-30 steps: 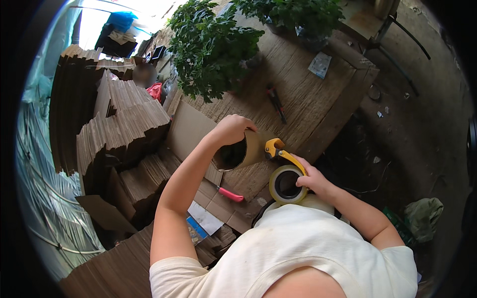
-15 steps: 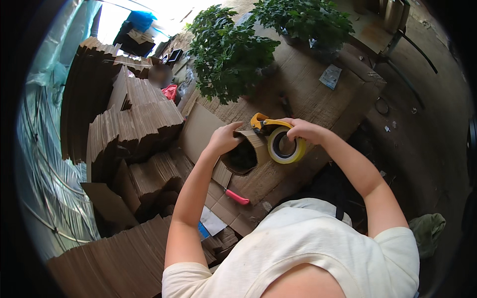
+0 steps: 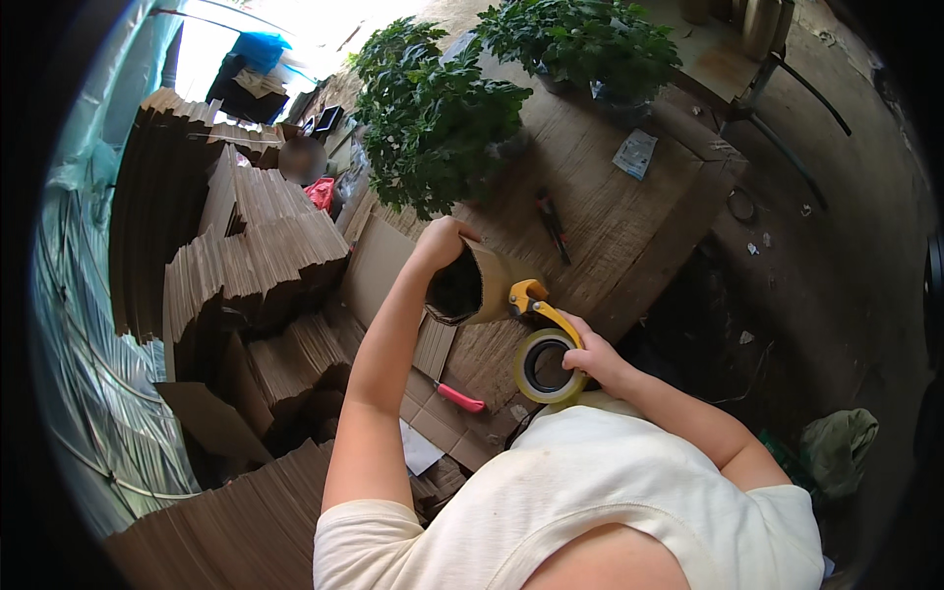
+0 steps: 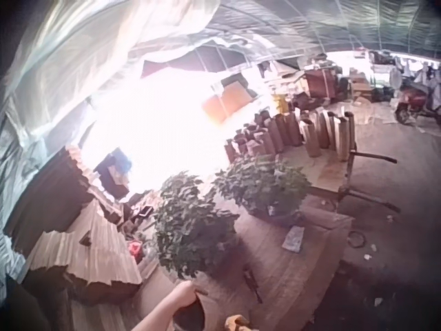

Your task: The person rolls a sheet of cardboard into a cylinder and secures it with a tape gun. They then place a small potted plant inside the cylinder and set it aside. The person repeats the process with another sheet of cardboard and a second plant.

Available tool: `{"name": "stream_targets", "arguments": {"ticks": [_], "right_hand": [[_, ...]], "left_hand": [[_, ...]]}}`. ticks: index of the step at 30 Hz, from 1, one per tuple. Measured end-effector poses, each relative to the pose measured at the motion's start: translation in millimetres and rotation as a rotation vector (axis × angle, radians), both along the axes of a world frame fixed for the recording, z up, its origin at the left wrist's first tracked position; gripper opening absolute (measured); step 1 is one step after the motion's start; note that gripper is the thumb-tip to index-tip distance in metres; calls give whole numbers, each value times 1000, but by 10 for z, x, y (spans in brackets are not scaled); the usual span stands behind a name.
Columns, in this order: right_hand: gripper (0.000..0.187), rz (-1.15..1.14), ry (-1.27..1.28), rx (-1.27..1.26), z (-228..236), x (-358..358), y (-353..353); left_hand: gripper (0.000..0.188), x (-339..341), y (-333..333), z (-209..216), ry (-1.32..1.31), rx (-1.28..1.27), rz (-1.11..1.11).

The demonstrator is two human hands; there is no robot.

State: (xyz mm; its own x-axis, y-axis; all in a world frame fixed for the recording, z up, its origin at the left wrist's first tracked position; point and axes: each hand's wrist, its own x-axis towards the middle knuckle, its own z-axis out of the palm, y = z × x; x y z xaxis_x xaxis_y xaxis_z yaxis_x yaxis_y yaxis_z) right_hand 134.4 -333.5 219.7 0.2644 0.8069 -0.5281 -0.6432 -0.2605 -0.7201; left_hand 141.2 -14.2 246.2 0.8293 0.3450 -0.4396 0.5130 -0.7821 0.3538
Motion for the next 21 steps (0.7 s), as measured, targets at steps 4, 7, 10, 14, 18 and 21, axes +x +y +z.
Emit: {"name": "stream_targets", "arguments": {"ticks": [4,7,10,14,18,21], "right_hand": [[77,61,-6,24,-28,120,67],[75,156,20,13,-111,186,62],[76,181,46,114,-191,321,124],[71,213,-62,159,-298,769,418],[69,409,-67,102,-295,1058,759],[66,294,-13,163,-354,890,722]], "left_hand": [[41,12,-152,123,41,261,-167],[41,-132,-379,312,-91,71,-630],[37,-206,-354,278,220,314,-538],[34,-333,-202,378,361,353,-250],[46,-326,-280,271,108,59,-291],[51,-213,-177,258,95,-125,-244]]}}
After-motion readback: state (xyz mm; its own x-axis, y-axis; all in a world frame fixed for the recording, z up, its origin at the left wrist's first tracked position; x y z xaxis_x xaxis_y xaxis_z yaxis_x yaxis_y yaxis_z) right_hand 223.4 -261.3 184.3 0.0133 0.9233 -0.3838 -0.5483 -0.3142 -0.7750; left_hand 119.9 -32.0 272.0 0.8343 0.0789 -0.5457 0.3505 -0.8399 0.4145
